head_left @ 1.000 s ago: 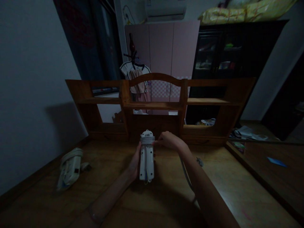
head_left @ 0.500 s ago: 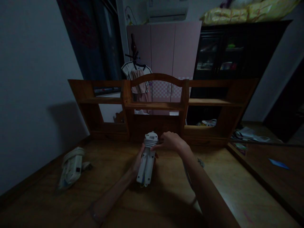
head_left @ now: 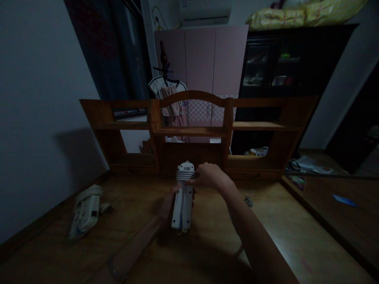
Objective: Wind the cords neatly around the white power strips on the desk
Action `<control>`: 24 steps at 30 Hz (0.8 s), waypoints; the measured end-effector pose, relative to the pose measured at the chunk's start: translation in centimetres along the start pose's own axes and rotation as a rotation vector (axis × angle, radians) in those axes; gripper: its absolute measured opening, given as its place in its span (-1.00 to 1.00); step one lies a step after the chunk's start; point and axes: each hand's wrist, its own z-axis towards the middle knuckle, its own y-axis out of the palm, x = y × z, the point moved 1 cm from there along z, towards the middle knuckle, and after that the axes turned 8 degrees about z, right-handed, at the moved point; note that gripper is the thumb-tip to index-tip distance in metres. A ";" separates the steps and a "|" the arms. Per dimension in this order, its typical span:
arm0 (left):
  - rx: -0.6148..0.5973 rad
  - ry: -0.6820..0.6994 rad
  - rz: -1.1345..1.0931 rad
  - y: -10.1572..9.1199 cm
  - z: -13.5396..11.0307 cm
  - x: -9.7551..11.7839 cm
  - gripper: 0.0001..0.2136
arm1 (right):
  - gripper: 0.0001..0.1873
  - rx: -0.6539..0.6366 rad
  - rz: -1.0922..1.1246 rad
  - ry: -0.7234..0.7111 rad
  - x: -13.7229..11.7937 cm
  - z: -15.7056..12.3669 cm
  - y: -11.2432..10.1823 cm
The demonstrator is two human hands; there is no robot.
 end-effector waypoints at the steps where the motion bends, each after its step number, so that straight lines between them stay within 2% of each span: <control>1: 0.015 0.023 0.015 0.0 -0.1 0.0 -0.64 | -0.26 0.005 0.007 0.007 0.3 0.0 -0.1; 4: 0.059 0.027 0.059 -0.3 -0.1 -0.2 -0.65 | -0.25 0.043 0.014 0.021 1.2 0.2 -0.4; 8: 0.046 0.019 0.054 -0.2 0.3 -0.2 -0.67 | -0.21 0.090 -0.002 0.031 1.5 0.3 -0.4; 18: 0.137 0.024 0.124 -0.2 0.5 -0.7 -0.69 | -0.20 0.047 -0.006 -0.002 1.1 0.5 0.0; 24: 0.164 0.031 0.090 -0.2 0.6 -0.7 -0.69 | -0.19 0.027 -0.004 0.021 1.1 0.8 0.4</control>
